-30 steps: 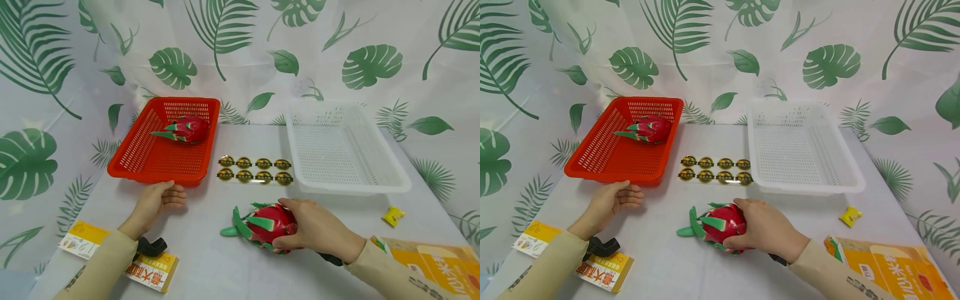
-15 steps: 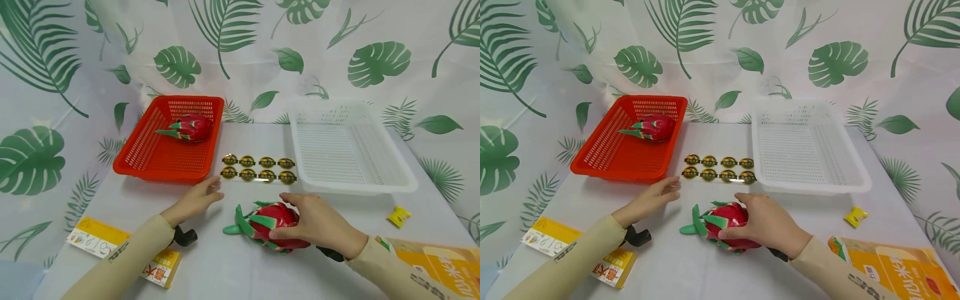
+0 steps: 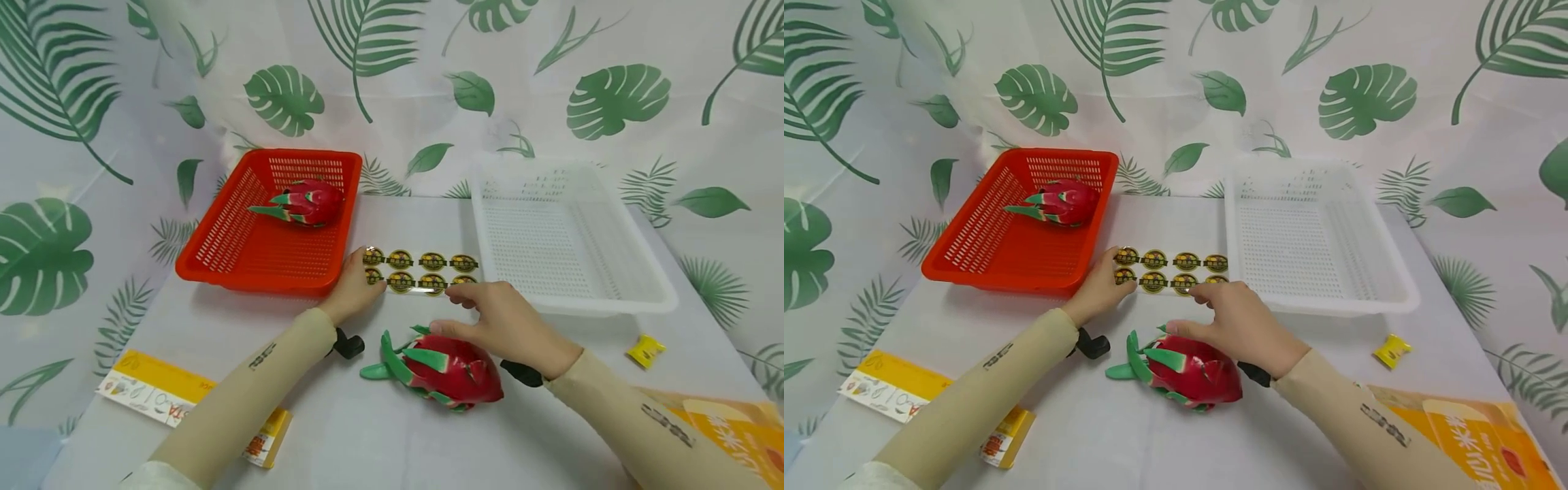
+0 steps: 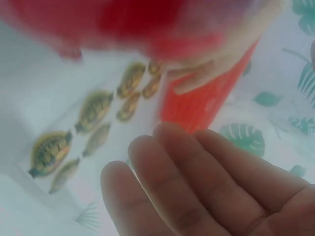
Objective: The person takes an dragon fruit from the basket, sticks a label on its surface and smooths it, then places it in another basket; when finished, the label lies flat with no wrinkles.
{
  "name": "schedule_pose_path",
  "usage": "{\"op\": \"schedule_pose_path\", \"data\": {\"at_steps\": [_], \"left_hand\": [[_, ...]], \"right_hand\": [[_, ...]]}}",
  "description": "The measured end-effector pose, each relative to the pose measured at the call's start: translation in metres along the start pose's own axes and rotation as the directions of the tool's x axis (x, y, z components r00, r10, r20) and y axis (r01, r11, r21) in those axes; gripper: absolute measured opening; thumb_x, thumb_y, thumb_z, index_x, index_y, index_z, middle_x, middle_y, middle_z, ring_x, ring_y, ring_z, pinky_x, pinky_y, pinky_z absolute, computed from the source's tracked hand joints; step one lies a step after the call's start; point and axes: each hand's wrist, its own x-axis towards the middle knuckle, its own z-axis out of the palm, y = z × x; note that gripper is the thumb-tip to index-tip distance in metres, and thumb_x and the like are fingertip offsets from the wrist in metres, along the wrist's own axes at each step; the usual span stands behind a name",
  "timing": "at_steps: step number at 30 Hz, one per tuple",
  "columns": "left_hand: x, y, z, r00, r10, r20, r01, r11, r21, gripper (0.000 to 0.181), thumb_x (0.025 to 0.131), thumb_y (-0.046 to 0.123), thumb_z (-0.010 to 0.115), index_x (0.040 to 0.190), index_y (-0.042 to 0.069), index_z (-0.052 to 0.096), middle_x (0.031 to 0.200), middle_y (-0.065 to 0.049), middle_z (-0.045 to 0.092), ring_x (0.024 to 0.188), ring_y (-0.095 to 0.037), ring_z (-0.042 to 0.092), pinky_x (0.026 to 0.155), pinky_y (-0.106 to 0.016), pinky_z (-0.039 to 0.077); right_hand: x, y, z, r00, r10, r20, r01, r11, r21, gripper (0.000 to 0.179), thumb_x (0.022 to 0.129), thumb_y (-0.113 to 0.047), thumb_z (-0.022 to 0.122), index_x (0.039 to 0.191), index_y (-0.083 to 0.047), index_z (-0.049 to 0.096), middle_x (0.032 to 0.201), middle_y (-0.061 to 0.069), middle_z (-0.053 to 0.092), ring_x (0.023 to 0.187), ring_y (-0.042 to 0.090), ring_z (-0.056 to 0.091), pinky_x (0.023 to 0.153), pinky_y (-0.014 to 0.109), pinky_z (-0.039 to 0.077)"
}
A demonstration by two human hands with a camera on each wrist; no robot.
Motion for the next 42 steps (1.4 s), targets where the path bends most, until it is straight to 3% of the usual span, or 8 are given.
{"op": "schedule_pose_path", "data": {"at_steps": [8,16,22,28,33,38,42], "left_hand": [[0.025,0.001,0.004,0.998,-0.012,-0.057,0.014,0.999,0.035,0.093,0.088,-0.002,0.070,0.163,-0.003,0.014,0.167,-0.028,0.024,0.157,-0.039,0.027,0.131,-0.044,0.025],[0.037,0.000,0.003,0.996,-0.024,-0.080,0.026,0.999,0.019,0.097,0.083,-0.007,0.073,0.162,-0.003,0.016,0.167,-0.029,0.025,0.157,-0.039,0.029,0.130,-0.044,0.027],[0.039,0.000,0.001,0.997,-0.042,-0.057,0.045,0.998,0.043,0.102,0.082,0.000,0.079,0.161,-0.006,0.016,0.166,-0.029,0.029,0.156,-0.040,0.029,0.130,-0.043,0.027],[0.036,0.003,-0.002,0.999,-0.044,-0.026,0.046,0.991,0.123,0.077,0.085,0.009,0.079,0.149,-0.008,0.040,0.148,-0.030,0.047,0.140,-0.039,0.046,0.121,-0.044,0.040],[0.035,0.003,-0.002,1.000,-0.005,-0.024,0.008,0.995,0.098,0.066,0.084,0.008,0.079,0.140,-0.007,0.049,0.142,-0.028,0.051,0.132,-0.037,0.049,0.116,-0.043,0.043],[0.038,0.002,-0.002,1.000,-0.004,-0.018,0.005,0.995,0.100,0.077,0.083,0.009,0.078,0.147,-0.010,0.041,0.150,-0.031,0.043,0.140,-0.040,0.044,0.121,-0.043,0.041],[0.040,-0.001,-0.003,1.000,-0.025,-0.012,0.027,0.993,0.116,0.081,0.085,0.008,0.069,0.154,-0.011,0.032,0.159,-0.033,0.033,0.150,-0.042,0.036,0.126,-0.045,0.034]], "right_hand": [[0.022,0.001,-0.002,1.000,0.009,-0.010,-0.008,0.999,0.031,0.049,0.094,-0.040,0.077,0.127,-0.003,0.072,0.122,0.016,0.076,0.109,0.033,0.074,0.096,0.051,0.060],[0.041,-0.005,0.000,1.000,-0.015,0.001,0.015,1.000,-0.016,0.040,0.095,-0.034,0.076,0.121,-0.004,0.074,0.106,0.010,0.079,0.085,0.020,0.069,0.081,0.041,0.060],[0.063,-0.011,-0.002,1.000,-0.010,0.021,0.011,0.999,-0.038,0.041,0.096,-0.030,0.073,0.122,0.001,0.073,0.106,0.015,0.078,0.094,0.028,0.072,0.088,0.047,0.060],[0.095,-0.017,-0.003,0.998,0.010,0.067,-0.004,0.997,-0.077,0.044,0.097,-0.030,0.071,0.123,0.005,0.071,0.113,0.022,0.077,0.102,0.033,0.074,0.092,0.049,0.060],[0.114,-0.016,-0.004,0.994,0.053,0.095,-0.043,0.994,-0.104,0.046,0.098,-0.030,0.069,0.125,0.007,0.070,0.112,0.022,0.077,0.106,0.035,0.073,0.095,0.050,0.058],[0.126,-0.012,-0.002,0.992,0.080,0.101,-0.070,0.992,-0.103,0.045,0.098,-0.028,0.068,0.126,0.008,0.069,0.108,0.021,0.079,0.105,0.034,0.074,0.096,0.049,0.058],[0.139,-0.016,0.000,0.990,0.093,0.107,-0.081,0.991,-0.110,0.042,0.098,-0.025,0.066,0.126,0.007,0.070,0.119,0.022,0.076,0.114,0.035,0.072,0.102,0.049,0.057]]}}
